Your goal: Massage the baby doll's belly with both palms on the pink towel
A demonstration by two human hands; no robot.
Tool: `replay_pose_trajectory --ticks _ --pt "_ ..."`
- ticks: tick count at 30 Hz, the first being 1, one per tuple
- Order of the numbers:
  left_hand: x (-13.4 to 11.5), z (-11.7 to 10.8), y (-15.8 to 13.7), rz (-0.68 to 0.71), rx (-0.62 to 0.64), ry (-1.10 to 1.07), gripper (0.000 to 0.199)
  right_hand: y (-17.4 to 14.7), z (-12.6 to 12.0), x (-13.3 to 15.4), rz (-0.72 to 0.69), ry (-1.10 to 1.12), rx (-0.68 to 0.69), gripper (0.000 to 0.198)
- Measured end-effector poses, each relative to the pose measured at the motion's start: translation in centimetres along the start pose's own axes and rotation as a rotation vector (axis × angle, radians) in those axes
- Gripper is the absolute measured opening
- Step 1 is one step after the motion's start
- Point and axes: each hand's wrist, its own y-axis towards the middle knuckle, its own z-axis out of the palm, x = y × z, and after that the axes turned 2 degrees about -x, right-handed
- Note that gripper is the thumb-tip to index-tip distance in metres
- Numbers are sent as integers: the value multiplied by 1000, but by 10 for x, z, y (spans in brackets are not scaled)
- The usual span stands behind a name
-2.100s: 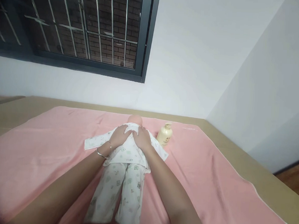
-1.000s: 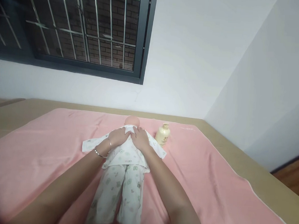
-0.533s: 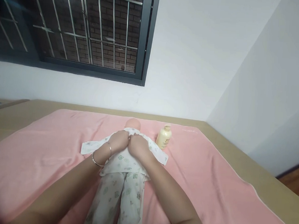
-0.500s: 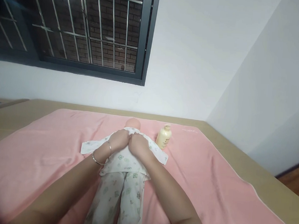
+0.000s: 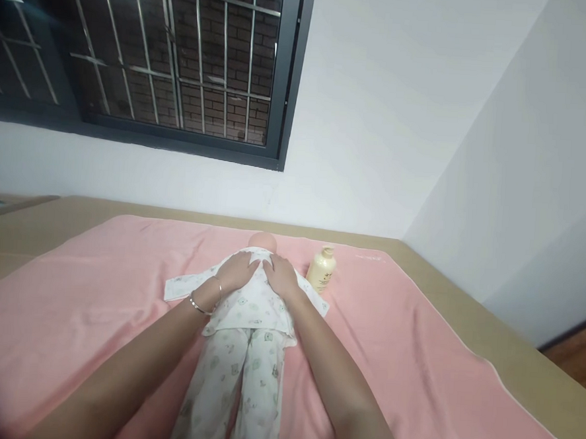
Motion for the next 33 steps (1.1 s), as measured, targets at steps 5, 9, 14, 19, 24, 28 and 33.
replay_pose_trajectory --ticks 5,9,14,19,24,28,33 --pt "-24 -24 -19 54 156 182 33 -20 -7 34 39 -182 43 40" --pt "-32 -31 -23 156 235 150 25 -34 -10 55 -16 -223 137 53" --pt "-7 -11 -5 -92 94 82 49 -17 -9 27 52 -89 48 45" --pt "11 4 6 -198 145 -26 63 -2 1 -3 102 -4 101 57" --pt "-13 -8 -10 -75 116 156 51 -14 -3 21 131 -152 95 57" --pt "-36 -29 -28 118 223 256 47 -34 -17 52 28 -292 206 63" --pt "-41 -34 -29 135 191 223 36 -32 -17 49 -4 -241 145 60"
